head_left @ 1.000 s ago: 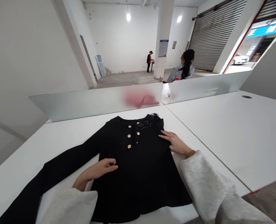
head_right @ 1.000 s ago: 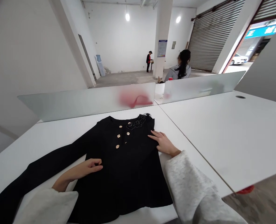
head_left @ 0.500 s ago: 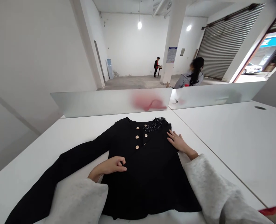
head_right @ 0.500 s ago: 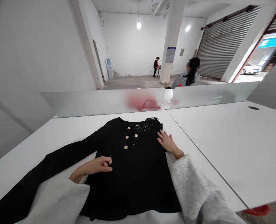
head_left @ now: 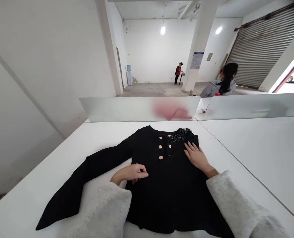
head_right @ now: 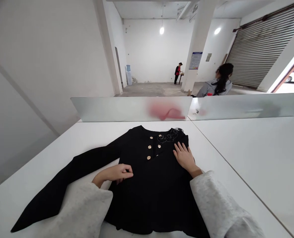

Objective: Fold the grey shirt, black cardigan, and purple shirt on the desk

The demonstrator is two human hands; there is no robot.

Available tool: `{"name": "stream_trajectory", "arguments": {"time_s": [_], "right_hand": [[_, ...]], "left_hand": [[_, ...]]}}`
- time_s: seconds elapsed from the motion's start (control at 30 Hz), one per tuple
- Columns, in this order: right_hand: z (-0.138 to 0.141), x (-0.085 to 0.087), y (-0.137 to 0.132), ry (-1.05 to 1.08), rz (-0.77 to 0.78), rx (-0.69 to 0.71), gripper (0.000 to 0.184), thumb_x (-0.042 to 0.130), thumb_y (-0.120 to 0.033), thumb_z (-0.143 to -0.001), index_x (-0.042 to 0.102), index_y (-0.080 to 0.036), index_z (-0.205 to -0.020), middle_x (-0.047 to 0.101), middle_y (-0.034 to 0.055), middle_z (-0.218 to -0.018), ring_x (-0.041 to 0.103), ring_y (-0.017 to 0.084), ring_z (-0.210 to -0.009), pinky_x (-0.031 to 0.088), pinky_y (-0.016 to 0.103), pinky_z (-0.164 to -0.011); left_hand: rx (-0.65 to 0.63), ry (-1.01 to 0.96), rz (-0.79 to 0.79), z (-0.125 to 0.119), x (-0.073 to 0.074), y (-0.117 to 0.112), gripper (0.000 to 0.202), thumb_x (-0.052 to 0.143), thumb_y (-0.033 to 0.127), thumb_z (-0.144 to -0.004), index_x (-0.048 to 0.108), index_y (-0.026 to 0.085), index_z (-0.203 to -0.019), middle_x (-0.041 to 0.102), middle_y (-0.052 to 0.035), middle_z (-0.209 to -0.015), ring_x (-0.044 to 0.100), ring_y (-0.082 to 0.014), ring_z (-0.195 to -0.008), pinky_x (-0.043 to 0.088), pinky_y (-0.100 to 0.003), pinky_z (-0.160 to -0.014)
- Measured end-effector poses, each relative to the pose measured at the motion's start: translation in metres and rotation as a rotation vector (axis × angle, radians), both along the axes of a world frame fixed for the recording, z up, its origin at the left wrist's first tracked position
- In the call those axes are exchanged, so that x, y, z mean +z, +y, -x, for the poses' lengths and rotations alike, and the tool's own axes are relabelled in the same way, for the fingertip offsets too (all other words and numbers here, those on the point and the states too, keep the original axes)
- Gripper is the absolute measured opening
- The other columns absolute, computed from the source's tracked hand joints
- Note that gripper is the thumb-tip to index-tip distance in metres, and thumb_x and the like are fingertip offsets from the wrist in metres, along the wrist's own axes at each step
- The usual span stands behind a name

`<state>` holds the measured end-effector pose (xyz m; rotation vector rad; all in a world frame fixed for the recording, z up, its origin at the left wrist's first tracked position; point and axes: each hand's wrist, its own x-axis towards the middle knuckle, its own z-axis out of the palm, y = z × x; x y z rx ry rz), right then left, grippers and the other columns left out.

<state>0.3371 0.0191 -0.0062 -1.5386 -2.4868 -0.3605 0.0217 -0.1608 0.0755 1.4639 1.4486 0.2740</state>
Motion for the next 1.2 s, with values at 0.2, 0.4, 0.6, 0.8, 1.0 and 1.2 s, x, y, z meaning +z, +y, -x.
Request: {"name": "stream_trajectory", "arguments": {"time_s": [0.2,0.4,0.6,0.8,1.0,1.2], "right_hand": [[-0.007,0.002,0.003,-0.005,-0.007,0.019,0.050,0.029,-0.034,-0.094,0.047,-0.014,-0.136,0.044,0.0097,-0.142,0.037,0.030,-0.132,0.036,0.044,-0.102],[-0.009,0.000,0.005,0.037,-0.006,0.035,0.049,0.030,-0.037,-0.094,0.048,-0.014,-0.134,0.046,0.0100,-0.140,0.039,0.030,-0.130,0.037,0.044,-0.101],[-0.010,0.003,0.002,0.065,-0.006,0.041,0.048,0.030,-0.036,-0.094,0.051,-0.015,-0.132,0.048,0.0093,-0.139,0.040,0.029,-0.129,0.038,0.044,-0.101],[-0.012,0.003,0.003,0.118,-0.013,0.063,0.044,0.033,-0.033,-0.094,0.055,-0.015,-0.128,0.051,0.0088,-0.136,0.043,0.028,-0.127,0.040,0.043,-0.100],[-0.013,0.004,0.003,0.136,0.011,0.071,0.043,0.034,-0.032,-0.094,0.055,-0.015,-0.128,0.050,0.0082,-0.137,0.042,0.028,-0.128,0.039,0.044,-0.101],[-0.014,0.000,0.004,0.158,-0.002,0.075,0.042,0.035,-0.031,-0.093,0.056,-0.015,-0.127,0.051,0.0088,-0.136,0.042,0.028,-0.128,0.039,0.045,-0.101]], "left_hand": [[0.586,0.697,-0.239,0.064,0.026,-0.050,0.035,0.042,0.044,-0.086,0.051,0.017,-0.106,0.066,-0.0061,-0.069,0.064,-0.0226,-0.065,0.043,-0.031,-0.062],[1.043,0.622,-0.110,0.099,0.012,-0.093,0.067,0.043,0.044,-0.086,0.022,0.008,-0.138,0.068,-0.0050,-0.063,0.066,-0.0245,-0.066,0.046,-0.033,-0.063],[1.061,0.687,-0.124,0.105,-0.012,-0.083,0.038,0.051,0.037,-0.081,0.051,0.018,-0.113,0.070,-0.0109,-0.075,0.066,-0.0286,-0.079,0.046,-0.036,-0.068],[1.187,0.785,-0.241,0.111,-0.002,-0.090,0.022,0.050,0.034,-0.078,0.060,0.016,-0.084,0.067,-0.0182,-0.073,0.063,-0.0375,-0.084,0.045,-0.046,-0.071],[1.467,0.297,-0.995,0.129,0.016,-0.112,0.014,0.050,0.027,-0.073,0.061,0.019,-0.078,0.067,-0.0036,-0.085,0.059,-0.0241,-0.096,0.042,-0.036,-0.091],[1.691,-0.231,-0.952,0.146,-0.008,-0.129,0.015,0.041,0.028,-0.076,0.051,0.020,-0.069,0.059,-0.0030,-0.070,0.064,-0.0196,-0.084,0.053,-0.036,-0.081]]}}
